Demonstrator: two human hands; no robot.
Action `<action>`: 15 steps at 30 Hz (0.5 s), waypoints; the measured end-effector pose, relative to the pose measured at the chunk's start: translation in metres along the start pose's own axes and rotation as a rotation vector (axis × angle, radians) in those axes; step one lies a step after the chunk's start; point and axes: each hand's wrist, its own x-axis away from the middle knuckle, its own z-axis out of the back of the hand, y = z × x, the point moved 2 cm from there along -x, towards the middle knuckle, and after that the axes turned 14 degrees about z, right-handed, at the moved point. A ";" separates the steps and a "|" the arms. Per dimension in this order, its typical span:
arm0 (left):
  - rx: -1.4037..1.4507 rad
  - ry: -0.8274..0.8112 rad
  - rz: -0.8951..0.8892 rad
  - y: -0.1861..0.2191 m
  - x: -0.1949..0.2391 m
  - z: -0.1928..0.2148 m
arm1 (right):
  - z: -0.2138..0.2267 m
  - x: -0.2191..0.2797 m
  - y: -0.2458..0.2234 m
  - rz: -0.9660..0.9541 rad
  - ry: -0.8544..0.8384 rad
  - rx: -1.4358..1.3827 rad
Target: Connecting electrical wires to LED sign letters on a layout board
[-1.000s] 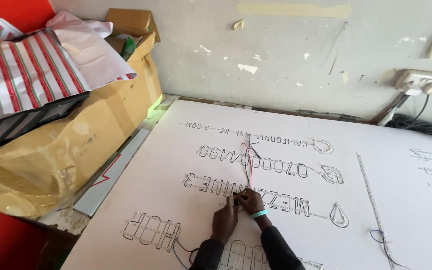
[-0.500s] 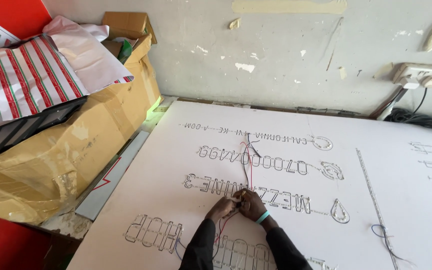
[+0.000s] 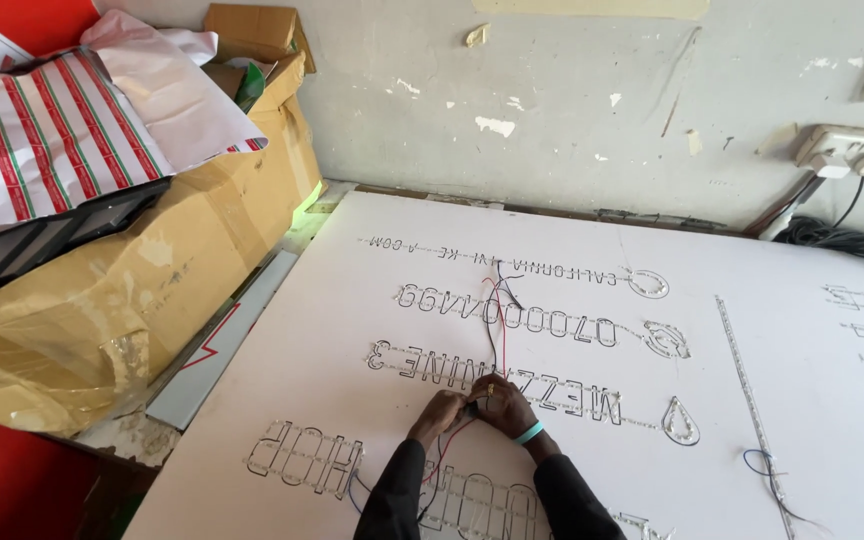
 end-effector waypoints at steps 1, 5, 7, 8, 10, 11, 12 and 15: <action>-0.005 0.000 -0.001 -0.001 0.000 -0.001 | 0.000 0.000 -0.004 0.000 0.006 0.000; 0.025 0.139 -0.042 0.045 0.081 -0.002 | -0.001 -0.004 -0.007 -0.006 0.106 0.026; 0.020 0.202 -0.068 0.058 0.118 -0.009 | -0.002 -0.003 -0.011 -0.005 0.177 0.027; -0.090 0.317 -0.218 0.051 0.114 -0.014 | -0.002 -0.003 -0.016 -0.069 0.190 -0.005; -0.206 0.427 -0.377 0.045 0.107 -0.022 | -0.002 -0.007 -0.015 -0.132 0.212 -0.031; -0.308 0.528 -0.421 0.041 0.108 -0.028 | -0.005 -0.005 -0.013 -0.158 0.203 0.011; -0.411 0.629 -0.465 0.038 0.109 -0.033 | -0.007 -0.004 -0.010 -0.183 0.193 0.053; -0.410 0.696 -0.578 0.035 0.111 -0.036 | -0.010 -0.010 -0.007 -0.355 0.080 0.135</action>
